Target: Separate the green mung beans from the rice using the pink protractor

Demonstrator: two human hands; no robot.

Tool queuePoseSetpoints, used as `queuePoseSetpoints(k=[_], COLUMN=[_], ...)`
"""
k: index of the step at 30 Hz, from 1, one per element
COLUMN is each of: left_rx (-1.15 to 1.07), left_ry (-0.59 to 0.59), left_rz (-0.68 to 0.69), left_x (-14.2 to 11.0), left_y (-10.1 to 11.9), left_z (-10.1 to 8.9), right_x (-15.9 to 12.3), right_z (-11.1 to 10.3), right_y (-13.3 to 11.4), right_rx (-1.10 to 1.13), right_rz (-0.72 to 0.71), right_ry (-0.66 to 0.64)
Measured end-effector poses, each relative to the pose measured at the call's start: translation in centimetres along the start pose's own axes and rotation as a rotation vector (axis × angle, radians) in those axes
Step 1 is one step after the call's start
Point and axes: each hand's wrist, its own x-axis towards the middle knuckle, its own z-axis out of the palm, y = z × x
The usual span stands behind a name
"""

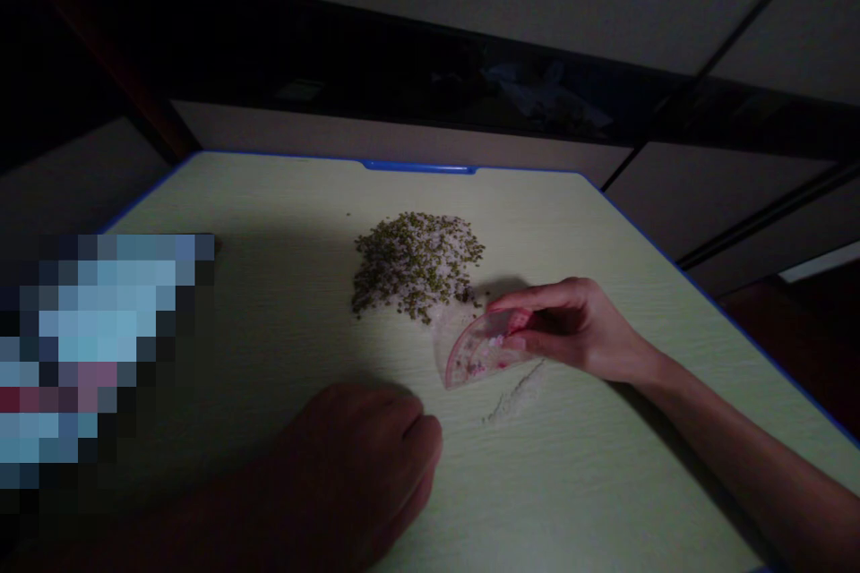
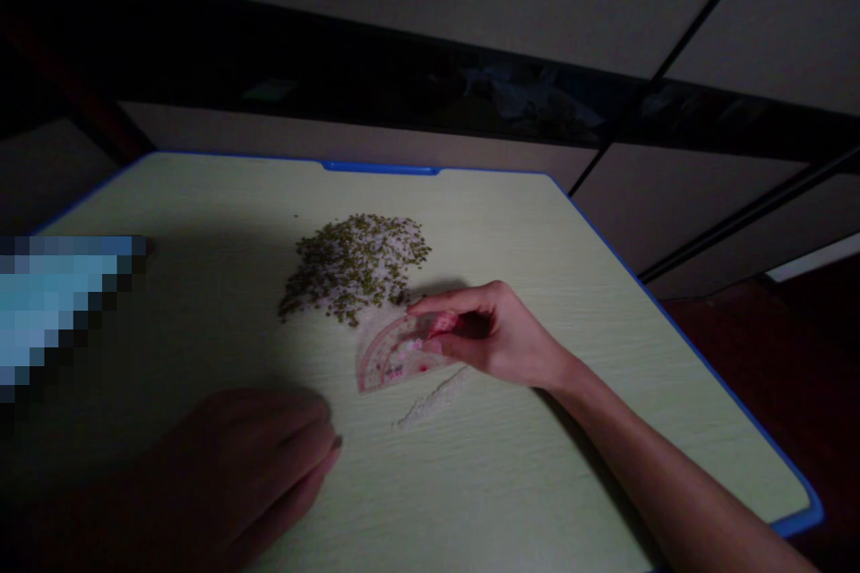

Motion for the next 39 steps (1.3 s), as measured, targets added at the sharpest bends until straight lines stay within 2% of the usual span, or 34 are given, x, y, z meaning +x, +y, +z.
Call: queuePoseSetpoints(k=[5,16,26,39], left_rx=[-0.012,-0.021,-0.012,-0.018], left_ry=[0.013,0.002,-0.028,-0.040], left_rz=[0.014,-0.007,-0.010,-0.003], left_x=[-0.3,-0.3,-0.2,-0.3], left_y=[-0.1,0.1,0.0,0.1], left_z=[0.2,0.1,0.2,0.1], right_x=[0.4,0.1,0.2,0.4], right_z=[0.1,-2.9,-2.7,-3.0], right_y=[-0.1,-0.2,-0.1,0.0], right_rx=[0.028,-0.088,-0.168,-0.167], right_rz=[0.043,0.126,0.145,0.109], right_ry=[0.072,0.311,0.304,0.378])
